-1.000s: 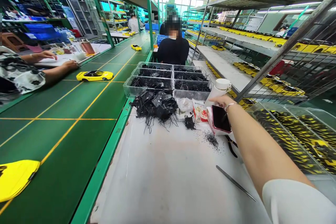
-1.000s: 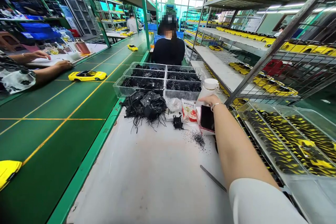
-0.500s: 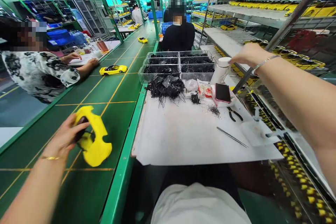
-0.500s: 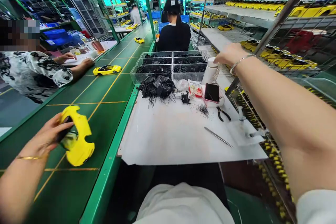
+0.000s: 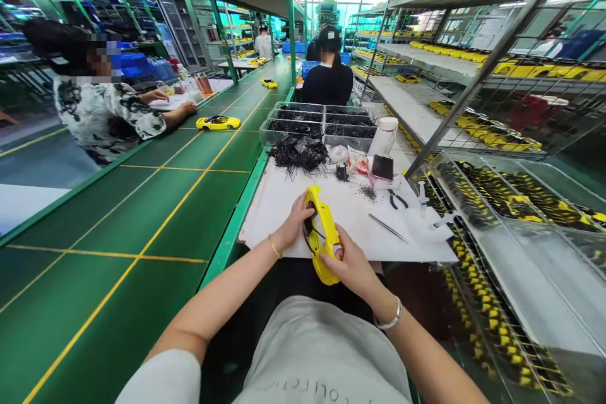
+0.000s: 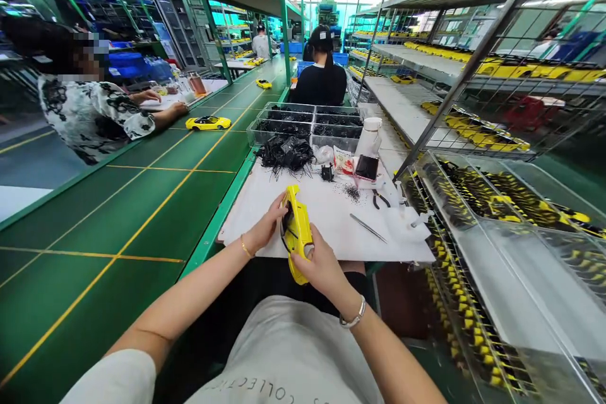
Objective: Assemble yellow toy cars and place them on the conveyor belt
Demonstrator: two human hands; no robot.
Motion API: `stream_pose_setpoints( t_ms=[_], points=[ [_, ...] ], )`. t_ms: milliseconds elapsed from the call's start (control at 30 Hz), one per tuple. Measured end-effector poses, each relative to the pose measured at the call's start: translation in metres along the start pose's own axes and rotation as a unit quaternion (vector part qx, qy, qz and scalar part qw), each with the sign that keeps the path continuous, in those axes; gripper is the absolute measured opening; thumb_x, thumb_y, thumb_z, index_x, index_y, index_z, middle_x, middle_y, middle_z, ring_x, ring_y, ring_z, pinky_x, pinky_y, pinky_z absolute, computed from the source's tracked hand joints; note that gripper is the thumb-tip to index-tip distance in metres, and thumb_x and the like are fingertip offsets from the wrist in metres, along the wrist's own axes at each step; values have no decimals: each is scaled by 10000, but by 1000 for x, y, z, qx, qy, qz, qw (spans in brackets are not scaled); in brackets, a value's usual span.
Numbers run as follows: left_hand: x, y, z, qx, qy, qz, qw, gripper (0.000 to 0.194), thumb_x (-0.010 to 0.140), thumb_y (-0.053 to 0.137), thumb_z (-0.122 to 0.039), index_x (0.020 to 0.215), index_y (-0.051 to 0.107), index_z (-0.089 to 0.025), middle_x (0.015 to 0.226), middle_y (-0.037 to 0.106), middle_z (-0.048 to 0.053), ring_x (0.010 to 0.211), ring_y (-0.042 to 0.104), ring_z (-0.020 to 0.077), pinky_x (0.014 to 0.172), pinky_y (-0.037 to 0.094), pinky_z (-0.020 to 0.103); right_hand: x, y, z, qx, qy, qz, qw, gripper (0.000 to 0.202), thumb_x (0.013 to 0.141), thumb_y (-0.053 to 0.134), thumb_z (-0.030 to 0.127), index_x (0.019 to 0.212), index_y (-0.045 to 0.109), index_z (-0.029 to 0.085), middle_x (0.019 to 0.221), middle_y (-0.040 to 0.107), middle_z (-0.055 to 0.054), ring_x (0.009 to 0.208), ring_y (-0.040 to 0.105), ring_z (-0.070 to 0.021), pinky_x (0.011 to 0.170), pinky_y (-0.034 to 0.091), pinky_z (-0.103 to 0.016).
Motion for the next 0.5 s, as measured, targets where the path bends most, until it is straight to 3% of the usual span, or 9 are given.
stream_pose_setpoints(
  t_ms=[67,100,200,233,300,367,400,467,500],
  points=[
    [12,-15,-8,66,17,-16,998,678,827,524,-478,1417,379,-178,1558,284,106,1466,228,256,1216,231,401,-4,11,4,-7,-24,6,1000,783,807,612,342,1479,239,193,904,624,-37,582,531,-154,589,474,-334],
    [23,-19,-10,94,21,-15,995,677,804,559,-506,1372,438,-159,1532,330,123,1444,271,264,1205,240,393,-7,16,5,-10,-34,11,999,784,813,613,351,1483,232,204,947,625,-45,586,533,-154,601,485,-345],
    [63,-5,-8,142,12,50,989,500,778,561,-553,994,662,-114,1087,672,135,1062,601,246,989,451,356,-16,8,8,-12,-81,0,997,685,842,612,398,1437,322,226,1097,597,-83,748,602,-187,707,535,-380],
    [76,5,-4,151,7,77,985,479,792,524,-562,873,674,-114,893,694,110,886,627,216,873,487,333,-18,-9,8,-14,-107,-37,993,621,855,603,414,1402,372,233,1174,567,-101,877,616,-211,782,543,-397],
    [94,30,3,167,5,125,978,491,816,460,-563,764,668,-122,673,647,64,668,572,163,700,466,285,-25,-69,3,-45,-143,-186,971,518,888,566,424,1355,428,246,1279,503,-123,1132,552,-253,932,513,-437],
    [103,56,8,176,14,173,969,476,810,478,-559,756,681,-132,624,625,37,599,517,132,621,412,254,-41,-141,-6,-113,-140,-376,909,497,913,524,400,1371,419,239,1343,452,-145,1269,458,-273,1023,456,-478],
    [105,68,10,178,19,196,964,463,798,508,-560,752,688,-136,620,623,29,587,499,122,600,388,245,-47,-170,-9,-154,-133,-442,874,503,925,497,382,1393,401,222,1379,426,-158,1311,420,-277,1050,432,-492],
    [106,84,12,177,28,230,957,443,773,569,-560,721,690,-137,610,614,16,583,474,109,584,355,239,-41,-208,-14,-229,-122,-496,829,520,945,432,354,1428,361,174,1434,382,-183,1371,355,-280,1094,379,-511],
    [106,87,13,175,33,236,955,438,775,578,-554,703,682,-135,607,603,10,589,463,103,587,344,238,-31,-219,-19,-256,-113,-496,822,541,947,411,352,1441,338,142,1458,358,-198,1397,321,-285,1114,348,-521]
  ],
)
Point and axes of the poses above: each hand's wrist, its own x-axis towards the middle knuckle, its own y-axis out of the palm, z = x × y, the point moved 10 cm from there along x, towards the middle knuckle
